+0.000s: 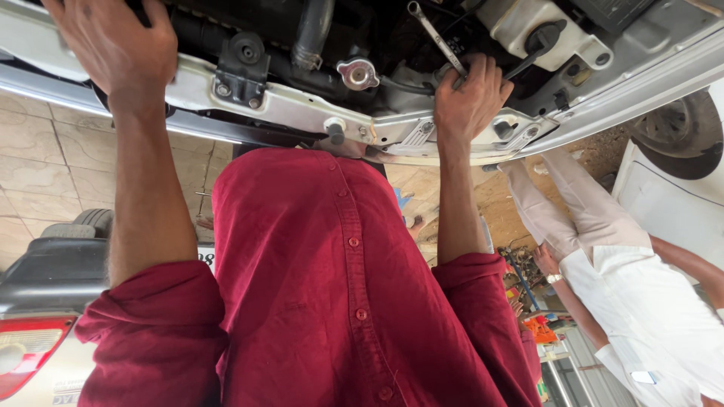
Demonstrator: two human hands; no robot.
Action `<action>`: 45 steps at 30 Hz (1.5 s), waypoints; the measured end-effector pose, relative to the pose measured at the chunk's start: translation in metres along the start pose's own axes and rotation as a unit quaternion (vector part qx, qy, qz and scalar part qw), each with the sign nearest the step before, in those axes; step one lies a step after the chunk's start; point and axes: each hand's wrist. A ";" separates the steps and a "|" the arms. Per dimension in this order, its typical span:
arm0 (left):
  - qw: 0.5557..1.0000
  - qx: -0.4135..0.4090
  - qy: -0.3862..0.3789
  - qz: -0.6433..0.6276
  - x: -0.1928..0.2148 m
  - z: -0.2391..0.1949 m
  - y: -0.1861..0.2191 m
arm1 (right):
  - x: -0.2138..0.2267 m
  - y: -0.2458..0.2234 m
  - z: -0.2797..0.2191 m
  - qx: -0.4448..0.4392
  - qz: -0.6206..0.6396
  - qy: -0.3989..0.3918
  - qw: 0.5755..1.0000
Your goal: The person uses a wrench to tighten bolts on the front bumper and radiator support of a white car with the hood open. The person works on both the left and right sides of the vehicle's front end, adjusting the tool and repositioning hands to reach different fasteners.
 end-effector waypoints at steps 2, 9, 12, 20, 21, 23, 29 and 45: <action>1.000 -0.025 0.015 0.008 0.009 0.000 0.007 | 0.001 0.000 0.001 -0.007 0.004 -0.002 1.000; 0.999 -0.021 0.001 0.042 0.009 0.000 0.007 | 0.006 -0.002 0.001 -0.016 0.028 0.011 0.999; 0.999 -0.012 -0.003 0.031 0.005 0.003 0.005 | 0.004 0.000 -0.001 -0.016 0.033 0.033 0.999; 0.997 0.002 0.057 0.059 0.008 0.004 0.016 | 0.002 0.010 -0.015 0.004 0.017 0.078 0.997; 0.994 -0.004 0.076 0.076 0.011 0.004 0.018 | 0.003 0.010 -0.017 0.018 0.003 0.090 0.996; 0.997 0.024 0.027 0.075 0.020 0.008 0.026 | 0.008 0.011 -0.011 0.008 0.000 0.073 0.997; 0.995 -0.003 0.066 0.075 0.032 0.004 0.035 | -0.003 0.014 -0.017 0.001 -0.017 0.104 0.994; 0.997 0.039 -0.006 0.065 0.039 0.014 0.049 | -0.249 -0.081 0.138 -0.373 0.690 -0.344 0.517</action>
Point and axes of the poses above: each hand's wrist, its own z-axis towards the middle knuckle, its own x-axis out of the back of the hand, y = z × x, and after that the axes turned 3 degrees about x, right-handed
